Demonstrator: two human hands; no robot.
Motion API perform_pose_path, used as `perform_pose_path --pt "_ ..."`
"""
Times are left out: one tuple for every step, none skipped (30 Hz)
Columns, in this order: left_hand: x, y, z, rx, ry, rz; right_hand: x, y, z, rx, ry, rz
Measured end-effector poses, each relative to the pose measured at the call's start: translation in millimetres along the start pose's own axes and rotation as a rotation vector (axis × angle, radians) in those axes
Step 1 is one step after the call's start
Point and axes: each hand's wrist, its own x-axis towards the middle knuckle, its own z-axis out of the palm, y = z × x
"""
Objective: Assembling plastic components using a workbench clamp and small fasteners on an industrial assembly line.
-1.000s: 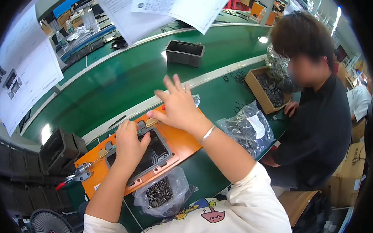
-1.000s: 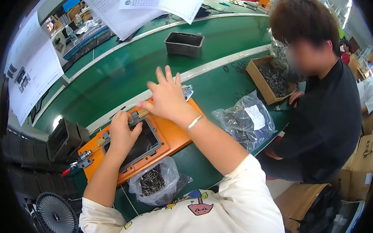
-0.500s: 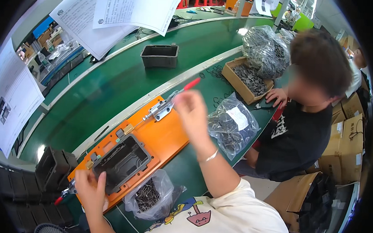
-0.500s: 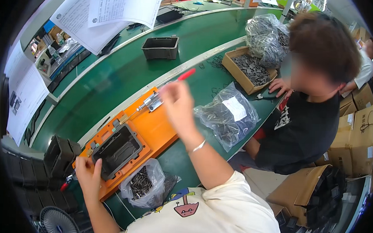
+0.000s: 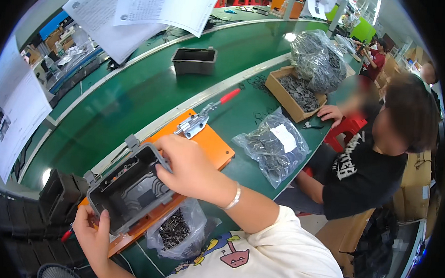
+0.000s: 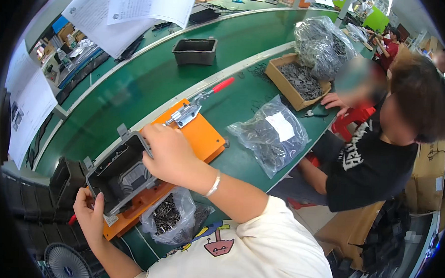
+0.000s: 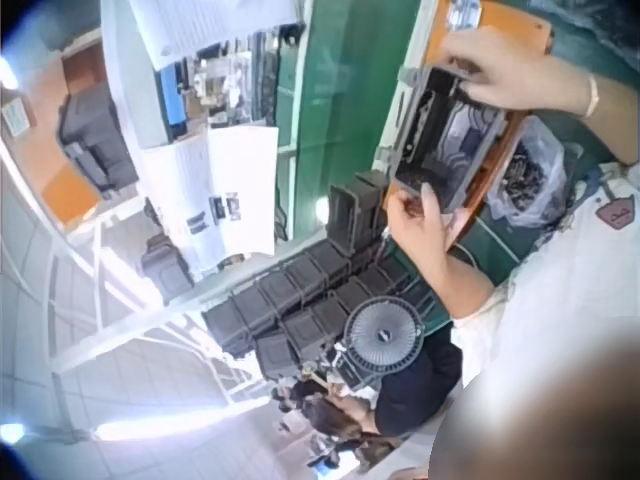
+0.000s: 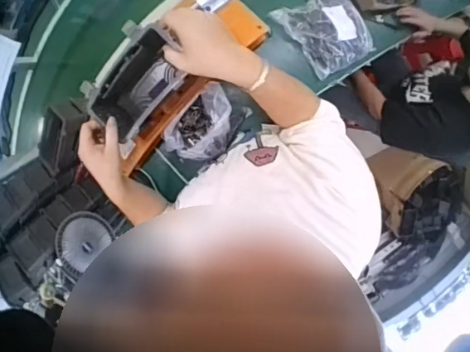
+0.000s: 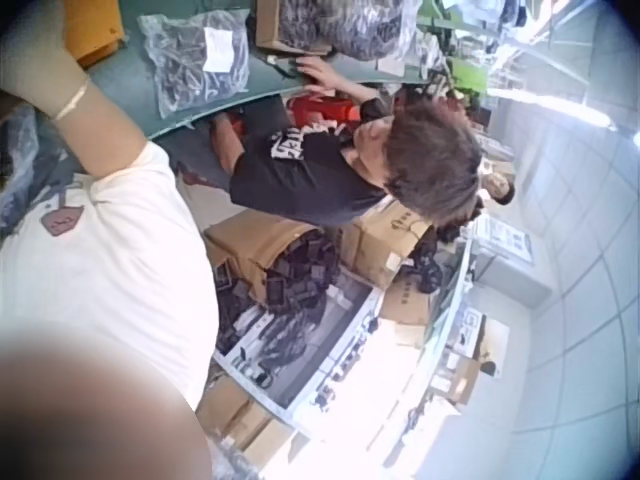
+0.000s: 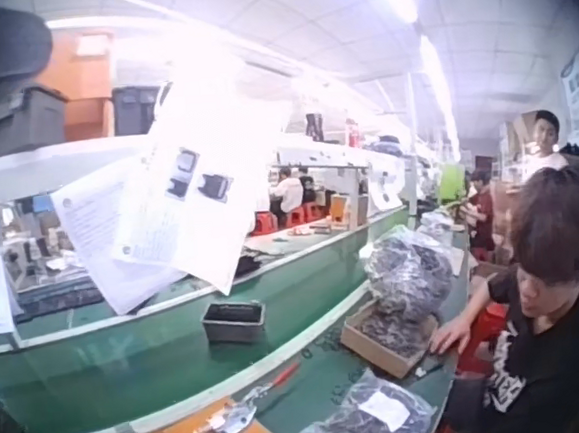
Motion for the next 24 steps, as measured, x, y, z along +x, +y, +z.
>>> perform_pose_path --pt "-3 4 0 -0.004 0.005 -0.002 -1 -5 -8 0.191 0.035 -0.046" --pt "-6 8 1 -0.009 0.02 0.006 -2 -11 -14 0.156 0.09 -0.109" --pt "-8 9 2 0.064 0.0 0.014 -5 -16 -20 0.162 0.106 -0.143" --pt "-12 9 9 -0.03 0.001 0.049 -8 -21 -26 0.138 0.131 -0.16" --pt "-13 8 13 -0.011 -0.017 0.074 -11 -26 -30 0.146 0.17 -0.214" --pt "-14 6 20 -0.063 -0.026 0.089 -14 -30 -33 0.139 0.163 -0.224" --pt "-14 3 24 -0.009 -0.039 0.117 -17 -33 -35 0.131 0.189 -0.261" --pt "-15 1 29 -0.076 -0.027 0.083 -19 -35 -36 0.118 0.213 -0.302" --pt "-16 -1 33 -0.161 -0.041 0.016 -21 -37 -37 0.127 0.198 -0.294" --pt "-15 -3 35 -0.182 -0.051 0.002 -23 -39 -37 0.115 0.209 -0.338" --pt "-16 -4 36 -0.169 -0.025 0.019 -25 -39 -37 0.104 0.23 -0.373" --pt "-16 -5 36 -0.171 -0.029 0.024 -27 -40 -37 0.112 0.23 -0.383" --pt "-17 -5 36 -0.185 -0.046 0.008 -28 -39 -36 0.117 0.209 -0.393" --pt "-18 -4 35 -0.15 -0.047 0.047 -29 -39 -35 0.122 0.219 -0.406" --pt "-18 -4 35 -0.131 -0.027 0.051 -29 -37 -34 0.123 0.227 -0.409" --pt "-19 -3 33 -0.143 -0.026 0.053 -30 -36 -32 0.14 0.222 -0.425" --pt "-20 -3 31 -0.171 -0.033 0.045 -31 -35 -30 0.137 0.219 -0.404" --pt "-19 -3 31 -0.173 -0.034 0.066 -31 -34 -28 0.137 0.228 -0.387" --pt "-20 -3 29 -0.149 -0.016 0.072 -32 -33 -26 0.152 0.229 -0.379" --pt "-20 -3 29 -0.157 -0.012 0.078 -33 -32 -23 0.154 0.208 -0.38" --pt "-21 -3 28 -0.182 -0.022 0.077 -35 -32 -20 0.195 0.214 -0.353" --pt "-21 -3 28 -0.15 -0.011 0.095 -36 -31 -18 0.243 0.24 -0.334" --pt "-21 -4 28 -0.136 0.004 0.103 -38 -31 -17 0.236 0.219 -0.329" --pt "-22 -4 27 -0.121 0.01 0.106 -39 -31 -17 0.267 0.21 -0.305"
